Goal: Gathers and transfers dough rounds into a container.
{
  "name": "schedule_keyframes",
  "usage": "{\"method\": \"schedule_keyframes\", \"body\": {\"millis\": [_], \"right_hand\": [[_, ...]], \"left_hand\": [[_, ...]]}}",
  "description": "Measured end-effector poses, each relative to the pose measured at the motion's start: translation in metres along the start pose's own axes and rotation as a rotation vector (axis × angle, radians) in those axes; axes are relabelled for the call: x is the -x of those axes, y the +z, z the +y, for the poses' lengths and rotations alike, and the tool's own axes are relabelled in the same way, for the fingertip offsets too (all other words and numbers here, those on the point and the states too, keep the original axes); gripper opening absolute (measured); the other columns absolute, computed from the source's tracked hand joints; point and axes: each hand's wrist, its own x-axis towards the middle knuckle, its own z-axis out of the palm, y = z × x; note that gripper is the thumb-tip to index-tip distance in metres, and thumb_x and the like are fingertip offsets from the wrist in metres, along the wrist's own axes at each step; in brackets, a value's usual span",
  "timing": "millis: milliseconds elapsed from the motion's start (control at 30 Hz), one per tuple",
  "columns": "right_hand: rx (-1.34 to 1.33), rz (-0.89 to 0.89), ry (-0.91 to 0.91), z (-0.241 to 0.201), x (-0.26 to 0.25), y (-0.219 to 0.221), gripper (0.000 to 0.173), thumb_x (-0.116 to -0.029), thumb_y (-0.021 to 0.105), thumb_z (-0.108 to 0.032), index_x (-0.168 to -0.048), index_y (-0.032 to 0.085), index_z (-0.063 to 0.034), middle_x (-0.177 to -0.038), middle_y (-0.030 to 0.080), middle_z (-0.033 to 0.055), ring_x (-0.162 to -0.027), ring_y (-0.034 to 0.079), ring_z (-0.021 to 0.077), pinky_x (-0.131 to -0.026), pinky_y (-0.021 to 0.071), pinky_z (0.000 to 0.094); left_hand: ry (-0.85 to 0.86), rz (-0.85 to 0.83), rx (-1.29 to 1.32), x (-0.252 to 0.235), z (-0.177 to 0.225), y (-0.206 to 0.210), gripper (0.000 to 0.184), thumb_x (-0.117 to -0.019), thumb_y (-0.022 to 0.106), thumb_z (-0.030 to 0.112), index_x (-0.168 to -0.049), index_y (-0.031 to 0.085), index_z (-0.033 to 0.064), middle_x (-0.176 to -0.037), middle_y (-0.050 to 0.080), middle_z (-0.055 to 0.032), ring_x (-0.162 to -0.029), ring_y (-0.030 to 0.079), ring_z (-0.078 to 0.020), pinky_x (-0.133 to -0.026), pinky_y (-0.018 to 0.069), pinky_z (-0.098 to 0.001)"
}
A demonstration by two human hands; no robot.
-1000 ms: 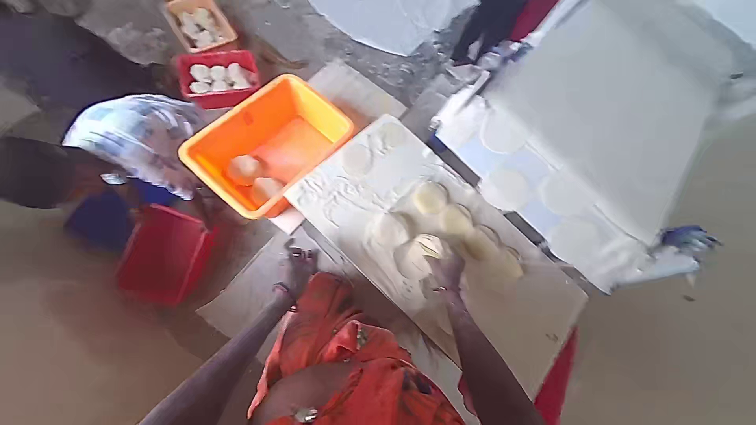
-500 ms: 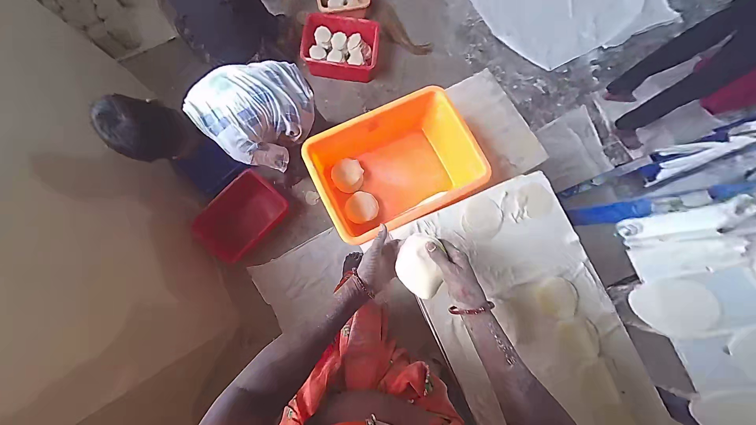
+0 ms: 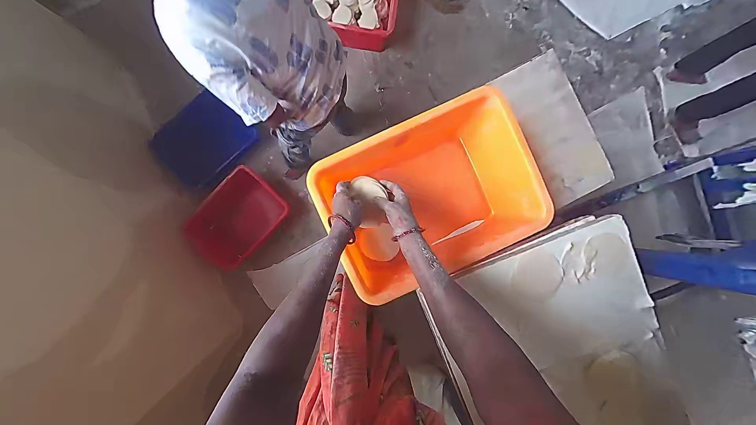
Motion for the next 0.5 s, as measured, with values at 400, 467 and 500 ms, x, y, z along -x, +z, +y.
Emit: {"method": "schedule_keyframes", "body": {"millis": [400,467,500], "right_hand": [[0.381,0.213,-0.167,-0.013,0.107,-0.05,0.063,-0.088,0.077,-0.01,-0.145,0.052,-0.0008,-0.136,0.059,0.0222,-0.113,0.066,0.0323,-0.089,0.0586,0.0449],[0.285,0.344,-0.309,-0.002,0.176,-0.093,0.053,-0.089,0.074,-0.006,-0.138,0.058,0.0036,-0.128,0.063,0.0222,-0.098,0.068,0.0259,-0.082,0.059,0.0391],[0.302,0.432,-0.326,0.01,0.215,-0.118,0.047,-0.0901,0.073,-0.006,-0.134,0.06,0.0043,-0.124,0.065,0.0208,-0.093,0.068,0.0223,-0.079,0.0592,0.036]], "left_hand": [[0.128,0.147,-0.631,-0.003,-0.009,0.012,0.079,-0.0935,0.069,0.017,-0.155,0.026,-0.0088,-0.157,0.026,-0.0411,-0.147,0.028,-0.0547,-0.118,0.0301,-0.064],[0.26,0.212,-0.56,0.02,-0.003,0.011,0.069,-0.0946,0.064,0.023,-0.151,0.036,-0.0063,-0.155,0.032,-0.0375,-0.147,0.032,-0.0486,-0.12,0.0282,-0.0559],[0.345,0.209,-0.53,0.042,-0.002,0.013,0.065,-0.0965,0.061,0.025,-0.149,0.039,-0.0063,-0.153,0.036,-0.0368,-0.145,0.036,-0.0478,-0.119,0.0296,-0.0552]]}}
